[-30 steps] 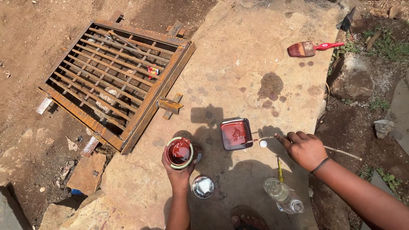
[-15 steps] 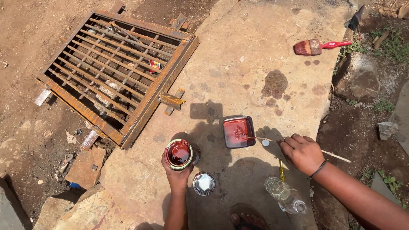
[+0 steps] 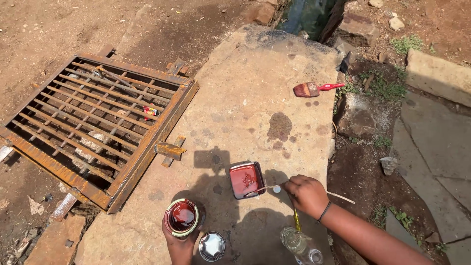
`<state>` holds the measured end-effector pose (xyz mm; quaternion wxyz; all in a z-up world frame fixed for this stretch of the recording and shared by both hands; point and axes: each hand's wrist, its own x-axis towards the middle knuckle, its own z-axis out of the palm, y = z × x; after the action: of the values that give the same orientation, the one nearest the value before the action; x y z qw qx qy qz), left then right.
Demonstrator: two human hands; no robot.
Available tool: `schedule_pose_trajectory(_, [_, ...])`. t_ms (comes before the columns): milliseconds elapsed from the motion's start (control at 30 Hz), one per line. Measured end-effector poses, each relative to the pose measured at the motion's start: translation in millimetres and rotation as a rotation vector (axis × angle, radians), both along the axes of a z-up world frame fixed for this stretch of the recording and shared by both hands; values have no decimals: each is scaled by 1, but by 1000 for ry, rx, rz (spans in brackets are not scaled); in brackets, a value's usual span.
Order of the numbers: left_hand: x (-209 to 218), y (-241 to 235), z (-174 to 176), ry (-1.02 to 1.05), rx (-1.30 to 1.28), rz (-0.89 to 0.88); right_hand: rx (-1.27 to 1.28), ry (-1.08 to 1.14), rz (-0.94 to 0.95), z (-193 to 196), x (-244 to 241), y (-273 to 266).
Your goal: Preparing and mixing paint with a liquid in a small container using a stick.
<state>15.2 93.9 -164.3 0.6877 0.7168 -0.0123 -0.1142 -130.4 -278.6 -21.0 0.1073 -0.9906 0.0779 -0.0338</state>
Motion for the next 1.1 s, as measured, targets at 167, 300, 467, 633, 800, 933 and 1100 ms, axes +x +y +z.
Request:
schedule_pose_trajectory(167, [-22, -13, 11, 128, 38, 43, -47, 121, -21, 6, 8, 2])
schedule_pose_trajectory(300, [-104, -15, -13, -224, 807, 384, -14, 71, -28, 16, 10, 17])
schedule_pose_trajectory(467, [-98, -79, 21, -134, 397, 49, -95, 52, -14, 21, 32, 17])
schedule_pose_trajectory(633, [-38, -137, -15, 52, 499, -214, -142, 102, 63, 24, 58, 22])
schedule_pose_trajectory(800, [-8, -148, -69, 1, 521, -388, -109, 134, 40, 19, 59, 18])
schedule_pose_trajectory(933, [-5, -146, -27, 252, 318, -425, -75, 182, -45, 23, 49, 9])
schedule_pose_trajectory(1100, [-16, -141, -32, 488, 102, -356, -44, 193, -96, 22, 38, 7])
